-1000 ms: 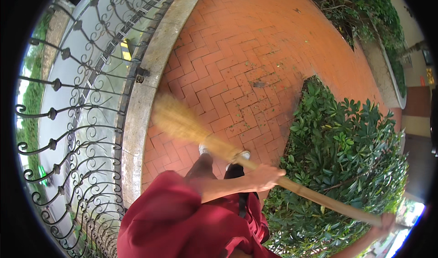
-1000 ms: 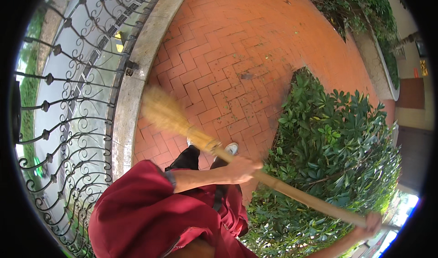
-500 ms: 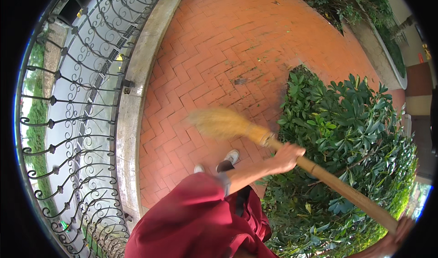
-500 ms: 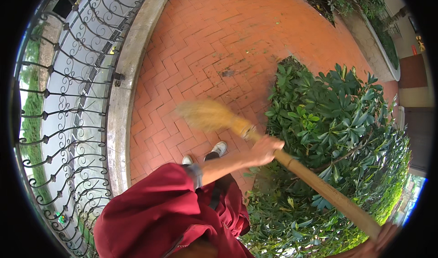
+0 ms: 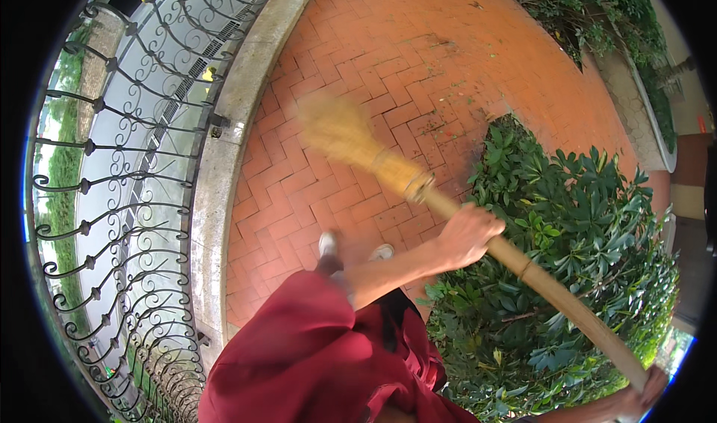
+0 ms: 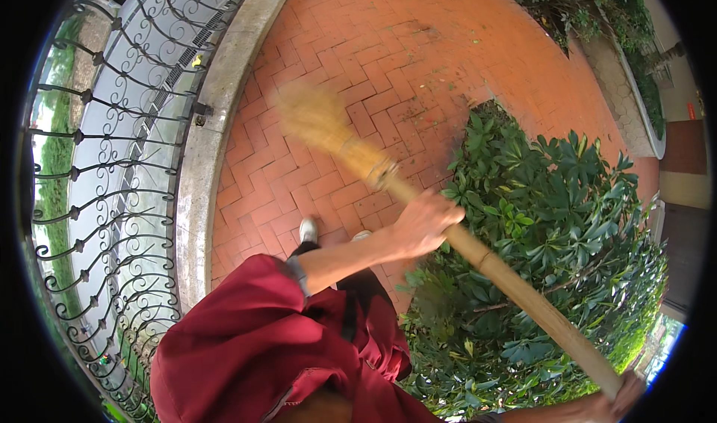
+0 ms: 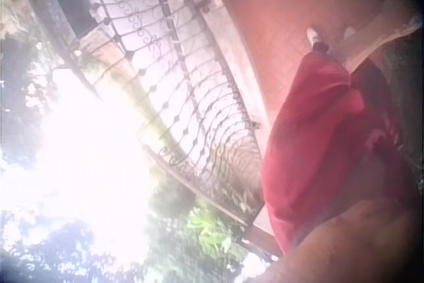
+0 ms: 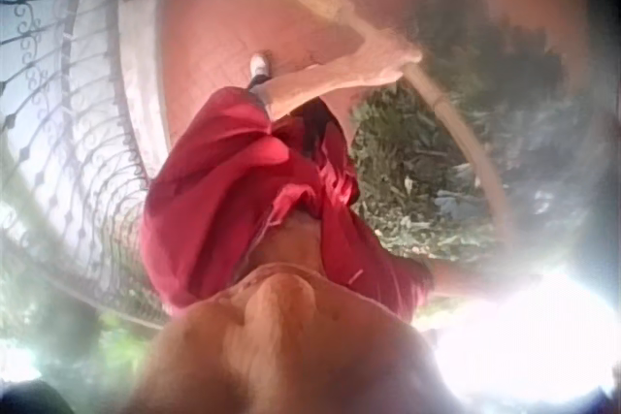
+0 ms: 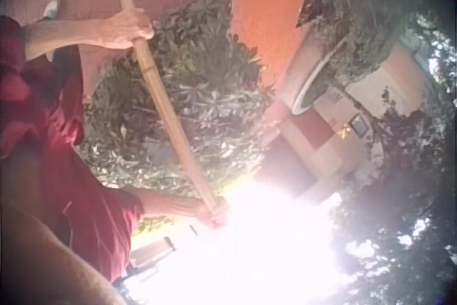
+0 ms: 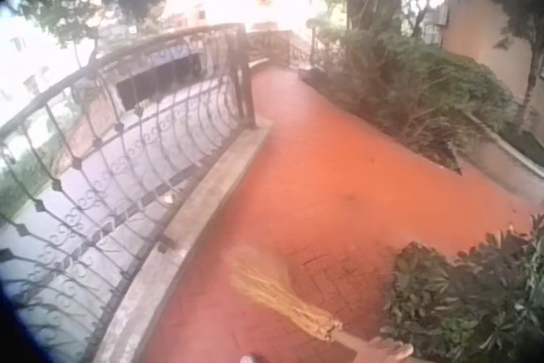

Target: The person sweeps a tiled outdoor walkway with a traditional straw broom, moving along a curved path bordered by hedges and a metal railing. The person gathers scattered leaves and debris into piles while walking forward and turning to follow the path.

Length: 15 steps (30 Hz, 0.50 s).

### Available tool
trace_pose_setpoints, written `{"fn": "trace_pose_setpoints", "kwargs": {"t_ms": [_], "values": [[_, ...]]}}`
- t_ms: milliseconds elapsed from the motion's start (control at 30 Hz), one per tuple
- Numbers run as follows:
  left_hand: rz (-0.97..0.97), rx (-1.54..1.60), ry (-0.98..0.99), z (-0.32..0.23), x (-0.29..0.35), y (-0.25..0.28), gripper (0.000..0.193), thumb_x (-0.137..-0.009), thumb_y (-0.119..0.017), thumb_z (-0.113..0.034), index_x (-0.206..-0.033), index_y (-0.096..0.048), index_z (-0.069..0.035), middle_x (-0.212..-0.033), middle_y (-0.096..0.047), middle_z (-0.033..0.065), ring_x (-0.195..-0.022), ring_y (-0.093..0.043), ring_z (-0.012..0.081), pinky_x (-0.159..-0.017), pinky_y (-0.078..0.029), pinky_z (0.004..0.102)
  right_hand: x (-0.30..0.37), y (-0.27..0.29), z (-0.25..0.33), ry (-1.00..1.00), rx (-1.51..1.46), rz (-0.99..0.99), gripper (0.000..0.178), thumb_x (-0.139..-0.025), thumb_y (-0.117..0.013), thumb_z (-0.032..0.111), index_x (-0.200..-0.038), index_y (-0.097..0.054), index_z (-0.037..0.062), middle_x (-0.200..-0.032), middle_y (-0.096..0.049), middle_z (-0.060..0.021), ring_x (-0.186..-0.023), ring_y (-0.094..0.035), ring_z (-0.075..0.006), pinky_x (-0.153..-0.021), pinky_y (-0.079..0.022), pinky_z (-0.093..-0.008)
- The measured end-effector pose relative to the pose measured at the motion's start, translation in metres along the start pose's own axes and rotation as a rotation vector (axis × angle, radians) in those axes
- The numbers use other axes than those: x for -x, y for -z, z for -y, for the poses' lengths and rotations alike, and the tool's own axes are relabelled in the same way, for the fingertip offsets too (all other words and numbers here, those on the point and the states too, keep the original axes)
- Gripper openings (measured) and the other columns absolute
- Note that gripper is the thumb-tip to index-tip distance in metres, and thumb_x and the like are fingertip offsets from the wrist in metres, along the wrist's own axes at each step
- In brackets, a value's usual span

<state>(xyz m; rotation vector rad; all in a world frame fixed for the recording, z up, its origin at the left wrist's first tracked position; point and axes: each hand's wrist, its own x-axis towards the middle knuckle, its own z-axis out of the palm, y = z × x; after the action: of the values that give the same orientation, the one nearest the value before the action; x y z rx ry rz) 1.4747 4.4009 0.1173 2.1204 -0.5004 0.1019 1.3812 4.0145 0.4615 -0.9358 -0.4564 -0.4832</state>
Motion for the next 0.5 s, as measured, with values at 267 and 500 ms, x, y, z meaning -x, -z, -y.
{"fn": "trace_pose_setpoints", "kwargs": {"t_ms": [267,500], "values": [[0.357,0.084,0.436,0.083,0.117,0.050,0.027,-0.075,-0.067,-0.014,-0.100,-0.060,-0.015,-0.065,-0.061,0.0131,-0.071,-0.066,0.0357,-0.062,-0.047,0.0479,-0.026,-0.054,-0.178,-0.342,0.238,-0.398,0.014,-0.089,-0.056,0.001,-0.086,-0.045,0.0082,-0.064,-0.034,0.0016,-0.052,-0.027,-0.0105,-0.049,-0.031,-0.0250],[-0.056,0.202,0.034,0.120,-0.080,0.043,0.019,-0.070,-0.064,0.005,-0.085,-0.058,-0.006,-0.083,-0.060,0.0100,-0.090,-0.059,0.0320,-0.085,-0.042,0.0441,-0.013,-0.220,-0.139,0.024,0.529,0.045,0.028,-0.098,-0.043,0.021,-0.071,-0.043,0.0141,-0.054,-0.039,0.0032,-0.045,-0.039,-0.0096,-0.047,-0.035,-0.0258]]}}
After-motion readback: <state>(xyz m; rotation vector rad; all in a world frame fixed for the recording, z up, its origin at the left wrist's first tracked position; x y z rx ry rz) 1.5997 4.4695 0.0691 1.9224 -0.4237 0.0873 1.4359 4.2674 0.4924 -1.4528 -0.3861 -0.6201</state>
